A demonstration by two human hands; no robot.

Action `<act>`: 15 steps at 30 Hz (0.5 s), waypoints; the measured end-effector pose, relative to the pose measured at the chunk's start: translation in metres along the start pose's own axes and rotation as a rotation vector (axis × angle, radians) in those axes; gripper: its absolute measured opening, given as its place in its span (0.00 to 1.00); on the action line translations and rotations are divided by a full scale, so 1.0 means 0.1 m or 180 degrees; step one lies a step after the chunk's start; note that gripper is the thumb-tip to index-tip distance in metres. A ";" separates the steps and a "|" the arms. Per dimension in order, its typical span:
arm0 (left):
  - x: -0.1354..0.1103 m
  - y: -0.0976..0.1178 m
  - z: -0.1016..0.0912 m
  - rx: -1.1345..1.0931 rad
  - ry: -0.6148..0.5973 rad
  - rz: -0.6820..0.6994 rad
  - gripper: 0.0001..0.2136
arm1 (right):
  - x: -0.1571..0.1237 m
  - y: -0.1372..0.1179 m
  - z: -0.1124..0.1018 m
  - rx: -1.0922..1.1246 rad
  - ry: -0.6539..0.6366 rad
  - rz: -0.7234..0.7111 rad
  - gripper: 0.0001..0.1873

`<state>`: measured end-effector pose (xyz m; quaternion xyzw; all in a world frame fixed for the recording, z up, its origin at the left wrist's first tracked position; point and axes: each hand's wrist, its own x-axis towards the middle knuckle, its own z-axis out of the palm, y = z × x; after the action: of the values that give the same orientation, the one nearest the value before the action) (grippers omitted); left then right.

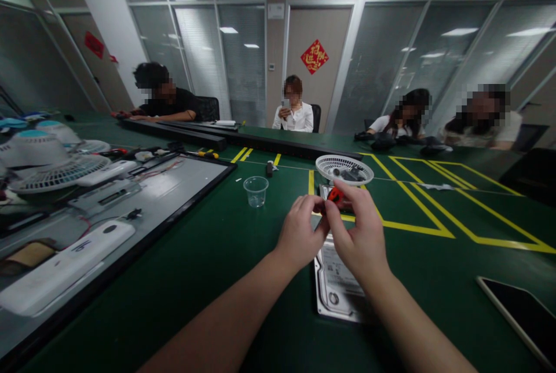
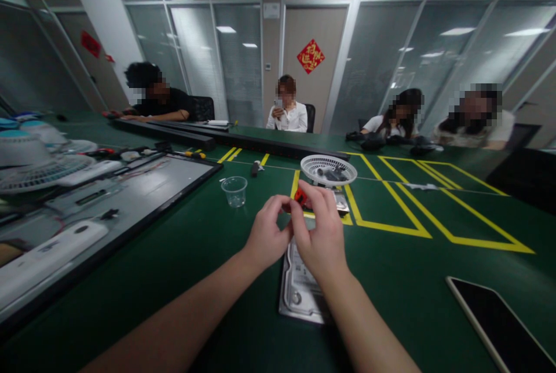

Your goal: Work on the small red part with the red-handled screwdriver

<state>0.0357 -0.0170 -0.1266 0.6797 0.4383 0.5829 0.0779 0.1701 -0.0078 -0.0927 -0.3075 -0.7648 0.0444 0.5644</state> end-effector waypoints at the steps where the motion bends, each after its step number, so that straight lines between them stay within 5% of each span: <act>1: 0.00 0.01 0.00 -0.0002 -0.0034 0.0002 0.05 | 0.00 0.00 0.00 0.0045 -0.0019 0.0012 0.21; 15: 0.00 0.00 -0.01 0.0014 0.0026 0.0004 0.04 | 0.00 -0.01 -0.01 0.0049 -0.0028 -0.0005 0.20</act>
<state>0.0350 -0.0170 -0.1264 0.6778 0.4395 0.5848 0.0743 0.1704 -0.0089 -0.0926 -0.3024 -0.7672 0.0512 0.5633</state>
